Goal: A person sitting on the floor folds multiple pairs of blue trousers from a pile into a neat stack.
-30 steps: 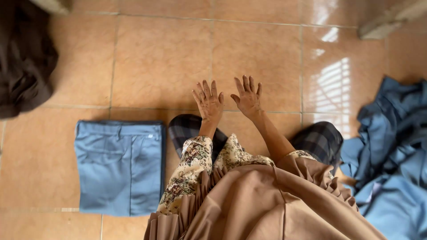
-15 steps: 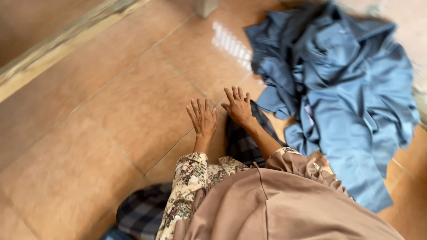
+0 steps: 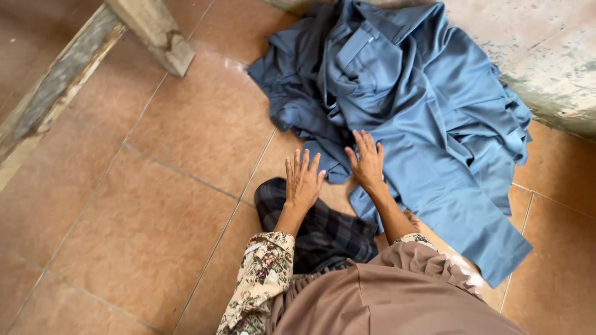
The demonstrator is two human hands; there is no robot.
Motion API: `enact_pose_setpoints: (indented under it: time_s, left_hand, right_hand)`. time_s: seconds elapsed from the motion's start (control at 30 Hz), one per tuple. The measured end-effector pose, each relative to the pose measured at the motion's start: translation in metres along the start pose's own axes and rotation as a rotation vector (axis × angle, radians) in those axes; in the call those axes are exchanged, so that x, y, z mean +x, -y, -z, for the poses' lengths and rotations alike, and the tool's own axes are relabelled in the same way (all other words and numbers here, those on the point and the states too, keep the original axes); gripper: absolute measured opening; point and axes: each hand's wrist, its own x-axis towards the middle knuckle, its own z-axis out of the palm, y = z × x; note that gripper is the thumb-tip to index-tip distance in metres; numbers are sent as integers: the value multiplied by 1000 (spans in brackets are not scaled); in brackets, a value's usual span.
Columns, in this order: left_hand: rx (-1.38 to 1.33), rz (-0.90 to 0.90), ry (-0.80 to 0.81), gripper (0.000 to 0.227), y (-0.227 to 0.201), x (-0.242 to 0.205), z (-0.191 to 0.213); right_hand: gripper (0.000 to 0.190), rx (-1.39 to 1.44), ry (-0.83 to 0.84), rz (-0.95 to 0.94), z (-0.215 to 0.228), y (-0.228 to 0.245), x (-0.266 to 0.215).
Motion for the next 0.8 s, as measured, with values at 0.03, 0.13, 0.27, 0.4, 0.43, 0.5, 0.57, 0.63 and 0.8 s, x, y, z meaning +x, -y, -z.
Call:
enact_pose_setpoints:
  time_s: [0.03,0.13,0.27,0.4,0.43,0.5,0.57,0.63,0.8]
  left_hand:
    - [1,-7,20,55,-6,7,-5]
    - [-16,-20,74,54,-18,22,-11]
    - [-52,16,121,55,-17,44,-22]
    - [-94,53,115,53,-11,72,-13]
    - [-147,69,17,50,-12,80,-7]
    - [-195,85,-80,47,-8,95,-1]
    - [-133,67,-133,46,0,109,-1]
    - [-151,44,-219,50,-7,128,21]
    - [30,-101,-405,77,-24,163,77]
  right_hand:
    - [57,-34,-157,29,3,-12,14]
    - [44,-73,-386,61,19,-32,65]
    - [44,-90,-485,32,40,-41,147]
    - [52,-51,-367,-76,42,-57,220]
    - [56,-44,-352,-122,36,-62,233]
    - [60,-33,-337,-168,31,-67,248]
    - [50,60,-101,-173,31,-67,251]
    - [40,190,-138,-88,41,-52,229]
    - [29,533,-187,123,52,-17,169]
